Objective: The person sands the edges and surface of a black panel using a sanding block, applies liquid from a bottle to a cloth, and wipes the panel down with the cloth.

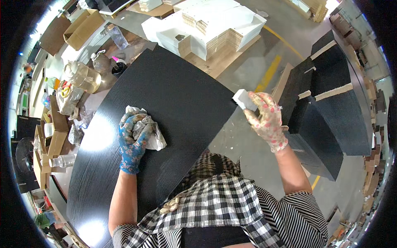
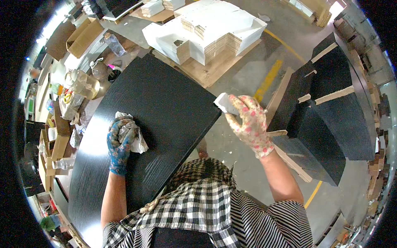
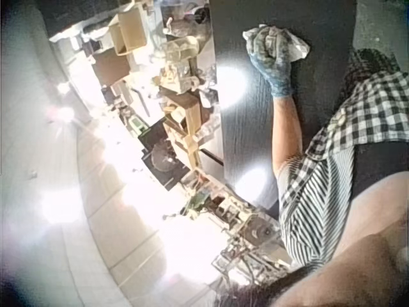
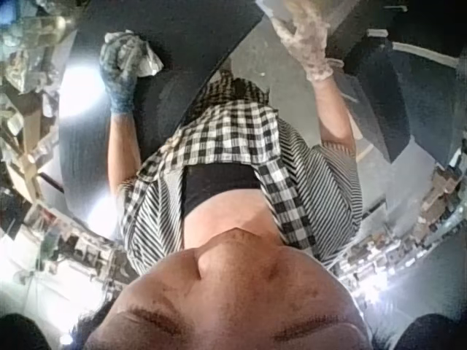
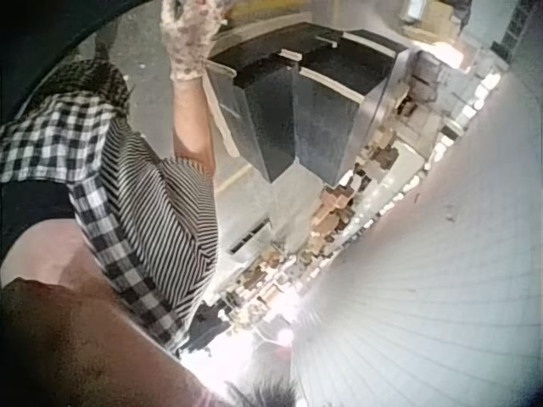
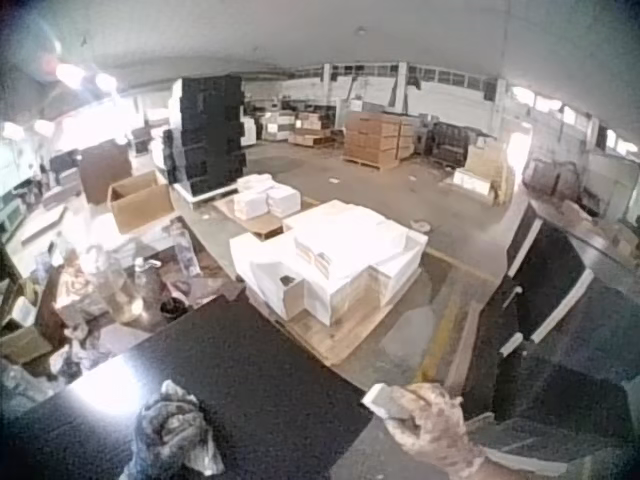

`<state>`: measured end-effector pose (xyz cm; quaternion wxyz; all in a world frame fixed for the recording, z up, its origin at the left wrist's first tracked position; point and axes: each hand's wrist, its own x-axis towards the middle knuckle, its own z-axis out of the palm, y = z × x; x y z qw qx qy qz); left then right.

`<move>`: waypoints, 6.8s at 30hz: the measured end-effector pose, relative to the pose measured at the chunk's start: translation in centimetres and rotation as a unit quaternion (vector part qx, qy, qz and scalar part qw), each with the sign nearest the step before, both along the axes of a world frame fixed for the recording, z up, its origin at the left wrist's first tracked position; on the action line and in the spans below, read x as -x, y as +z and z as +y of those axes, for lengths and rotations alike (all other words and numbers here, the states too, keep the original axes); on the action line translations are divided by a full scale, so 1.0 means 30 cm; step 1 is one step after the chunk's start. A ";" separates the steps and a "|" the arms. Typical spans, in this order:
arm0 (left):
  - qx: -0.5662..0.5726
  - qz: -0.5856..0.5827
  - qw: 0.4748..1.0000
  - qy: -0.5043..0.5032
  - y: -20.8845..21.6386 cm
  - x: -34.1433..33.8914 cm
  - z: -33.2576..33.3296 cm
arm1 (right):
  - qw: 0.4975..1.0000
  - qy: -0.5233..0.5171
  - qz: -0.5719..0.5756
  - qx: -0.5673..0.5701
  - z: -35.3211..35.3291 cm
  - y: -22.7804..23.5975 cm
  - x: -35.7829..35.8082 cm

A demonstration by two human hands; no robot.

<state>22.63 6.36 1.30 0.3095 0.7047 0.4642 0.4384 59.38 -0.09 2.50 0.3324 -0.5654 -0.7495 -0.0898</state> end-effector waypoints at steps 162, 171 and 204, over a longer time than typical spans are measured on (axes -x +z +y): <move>0.013 0.290 0.929 0.231 0.043 0.261 -0.306 | 0.911 0.141 0.306 0.237 1.185 0.115 0.026; -0.174 0.358 0.917 -0.029 -0.012 -0.149 0.287 | 0.783 0.212 0.521 0.266 0.444 0.059 -0.068; 0.083 0.568 0.605 0.552 -0.109 1.569 -0.937 | 0.991 -0.003 0.122 0.050 0.509 -0.215 -0.332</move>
